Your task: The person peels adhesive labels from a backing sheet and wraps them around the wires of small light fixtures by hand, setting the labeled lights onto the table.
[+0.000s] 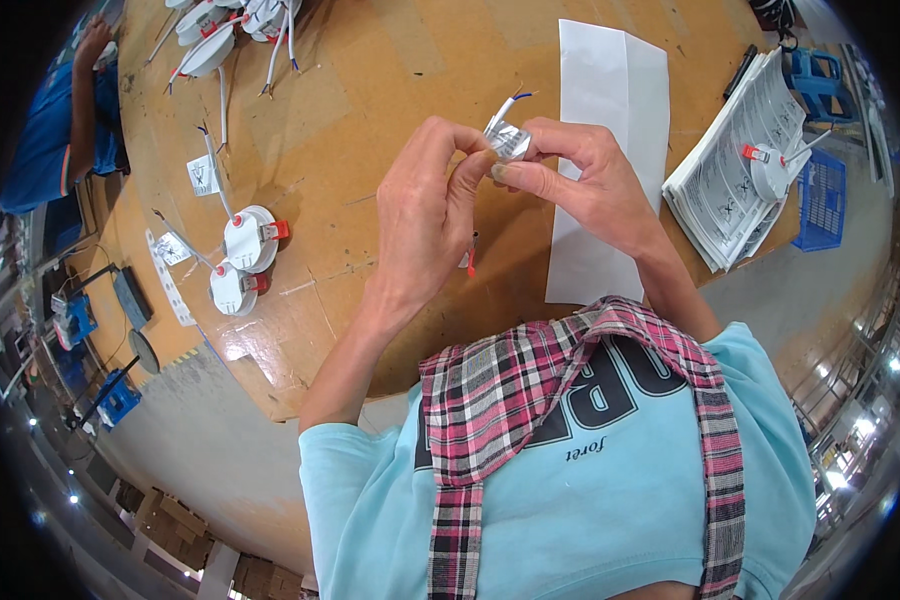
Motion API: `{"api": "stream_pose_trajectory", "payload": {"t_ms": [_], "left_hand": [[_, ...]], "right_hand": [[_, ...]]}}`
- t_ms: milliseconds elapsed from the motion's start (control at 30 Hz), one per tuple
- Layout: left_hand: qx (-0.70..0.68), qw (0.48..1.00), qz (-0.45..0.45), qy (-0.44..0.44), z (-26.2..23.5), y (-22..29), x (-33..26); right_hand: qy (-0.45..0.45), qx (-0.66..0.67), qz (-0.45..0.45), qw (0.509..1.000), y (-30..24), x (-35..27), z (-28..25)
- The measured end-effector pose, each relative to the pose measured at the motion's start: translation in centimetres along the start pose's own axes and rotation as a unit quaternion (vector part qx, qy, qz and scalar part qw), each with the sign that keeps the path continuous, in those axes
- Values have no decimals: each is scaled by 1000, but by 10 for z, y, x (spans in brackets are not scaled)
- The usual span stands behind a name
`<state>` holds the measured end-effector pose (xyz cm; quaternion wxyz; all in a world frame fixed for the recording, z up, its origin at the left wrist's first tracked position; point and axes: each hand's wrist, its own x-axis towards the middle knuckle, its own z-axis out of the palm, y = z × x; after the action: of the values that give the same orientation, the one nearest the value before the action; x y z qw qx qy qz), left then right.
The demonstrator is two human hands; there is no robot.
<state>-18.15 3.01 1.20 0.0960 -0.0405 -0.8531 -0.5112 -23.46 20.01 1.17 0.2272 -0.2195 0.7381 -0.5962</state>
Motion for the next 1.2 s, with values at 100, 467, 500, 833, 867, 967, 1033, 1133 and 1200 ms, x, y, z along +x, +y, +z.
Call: {"api": "stream_pose_trajectory", "payload": {"t_ms": [100,467,500,833,867,967,1033,1133,1200], "left_hand": [[-36,998,-44,-8,0,-2,0],[-154,981,-88,-81,-8,-7,0],[-154,981,-88,-81,-8,-6,0],[-228,969,-92,0,3,-8,-3],[-239,966,-97,9,3,-8,-3],[-249,958,-144,2,0,-6,-3],[-262,951,-164,-29,-5,-9,-4],[-306,937,-164,-50,-7,-2,0],[-335,930,-144,-39,-7,2,0]], "right_hand": [[8,26,2,1000,0,-3,1],[18,146,88,985,3,-11,4],[21,158,84,984,4,-12,5],[23,28,-32,999,4,-14,0],[23,15,-41,999,2,-15,-1],[21,4,-50,999,3,-17,-2],[19,6,-50,999,6,-19,0],[18,79,-15,997,7,-24,3],[31,164,75,983,6,-26,5]]}}
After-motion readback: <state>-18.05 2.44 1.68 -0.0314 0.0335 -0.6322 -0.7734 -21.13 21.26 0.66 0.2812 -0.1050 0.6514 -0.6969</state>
